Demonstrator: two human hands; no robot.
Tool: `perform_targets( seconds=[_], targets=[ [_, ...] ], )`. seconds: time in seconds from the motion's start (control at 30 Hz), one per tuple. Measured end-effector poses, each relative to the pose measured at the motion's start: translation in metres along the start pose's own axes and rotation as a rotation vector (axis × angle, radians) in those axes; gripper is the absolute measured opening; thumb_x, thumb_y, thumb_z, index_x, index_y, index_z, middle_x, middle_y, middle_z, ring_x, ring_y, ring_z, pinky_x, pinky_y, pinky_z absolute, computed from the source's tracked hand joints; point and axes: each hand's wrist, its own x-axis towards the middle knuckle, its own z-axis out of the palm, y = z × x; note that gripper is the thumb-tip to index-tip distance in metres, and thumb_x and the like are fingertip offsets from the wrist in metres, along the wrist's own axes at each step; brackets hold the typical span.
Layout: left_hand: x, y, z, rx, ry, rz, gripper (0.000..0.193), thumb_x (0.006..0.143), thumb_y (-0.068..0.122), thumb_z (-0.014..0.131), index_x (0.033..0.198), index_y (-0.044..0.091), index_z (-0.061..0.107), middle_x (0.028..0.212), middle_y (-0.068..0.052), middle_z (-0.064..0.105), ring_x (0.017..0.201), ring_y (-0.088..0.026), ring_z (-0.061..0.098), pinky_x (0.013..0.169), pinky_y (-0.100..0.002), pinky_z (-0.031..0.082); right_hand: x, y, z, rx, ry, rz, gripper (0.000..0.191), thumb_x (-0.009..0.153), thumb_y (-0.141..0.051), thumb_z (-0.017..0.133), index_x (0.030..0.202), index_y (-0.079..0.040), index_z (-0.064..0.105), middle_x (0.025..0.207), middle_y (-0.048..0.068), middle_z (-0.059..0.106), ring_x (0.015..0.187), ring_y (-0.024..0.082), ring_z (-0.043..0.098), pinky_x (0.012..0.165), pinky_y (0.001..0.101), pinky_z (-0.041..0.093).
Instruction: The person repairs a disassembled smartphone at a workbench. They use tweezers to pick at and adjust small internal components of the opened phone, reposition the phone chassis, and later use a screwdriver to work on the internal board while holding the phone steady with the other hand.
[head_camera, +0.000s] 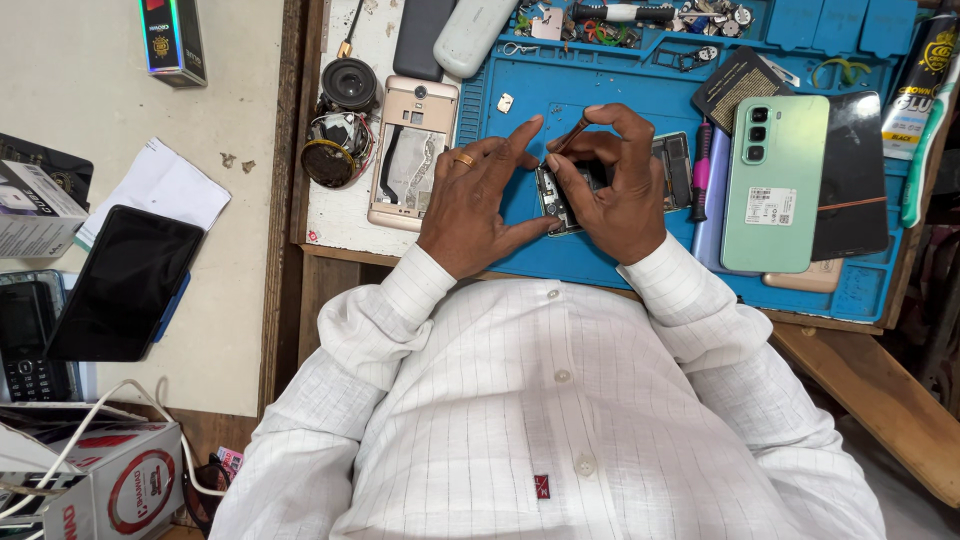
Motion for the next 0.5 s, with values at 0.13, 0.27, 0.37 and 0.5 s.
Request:
perform_targets(
  seconds=[0.13,0.27,0.37,0.5],
  targets=[
    [0.0,-0.0006,0.0005,0.008,0.003,0.003,0.112,0.078,0.051,0.091,0.163,0.023,0.023,0.123,0.0,0.071,0.13,-0.025,0.057,0.115,-0.05,0.032,0.0004,-0.0001,0.0,-0.014,-0.005,-0.034,0.056,0.106,0.001,0.071,0.141,-0.012,0.029,0.109,0.018,0.076,0.102,0.028,0.08,0.089,0.0372,0.065],
    [-0.0002,-0.001,0.0006,0.01,0.001,-0.001,0.113,0.078,0.051,0.091,0.163,0.022,0.023,0.124,0.0,0.071,0.131,-0.025,0.056,0.115,-0.05,0.032,0.0,0.0006,-0.0001,-0.008,0.011,-0.037,0.055,0.107,0.002,0.07,0.141,-0.012,0.03,0.11,0.018,0.076,0.101,0.028,0.08,0.088,0.0366,0.065],
    [0.0004,-0.0007,0.0013,0.008,-0.001,-0.007,0.113,0.078,0.051,0.092,0.163,0.022,0.024,0.124,0.0,0.071,0.131,-0.025,0.056,0.115,-0.051,0.032,-0.0011,0.0013,-0.0012,0.02,0.023,-0.023,0.053,0.109,0.002,0.069,0.141,-0.012,0.029,0.112,0.018,0.076,0.102,0.027,0.08,0.089,0.0366,0.066],
    [0.0,-0.0006,0.0013,0.016,0.006,-0.001,0.113,0.077,0.05,0.092,0.163,0.022,0.024,0.123,0.0,0.072,0.133,-0.026,0.055,0.114,-0.051,0.032,-0.0017,0.0023,-0.0007,0.025,0.019,-0.011,0.052,0.109,0.002,0.069,0.141,-0.012,0.029,0.112,0.018,0.076,0.101,0.027,0.08,0.089,0.0362,0.066]
  ],
)
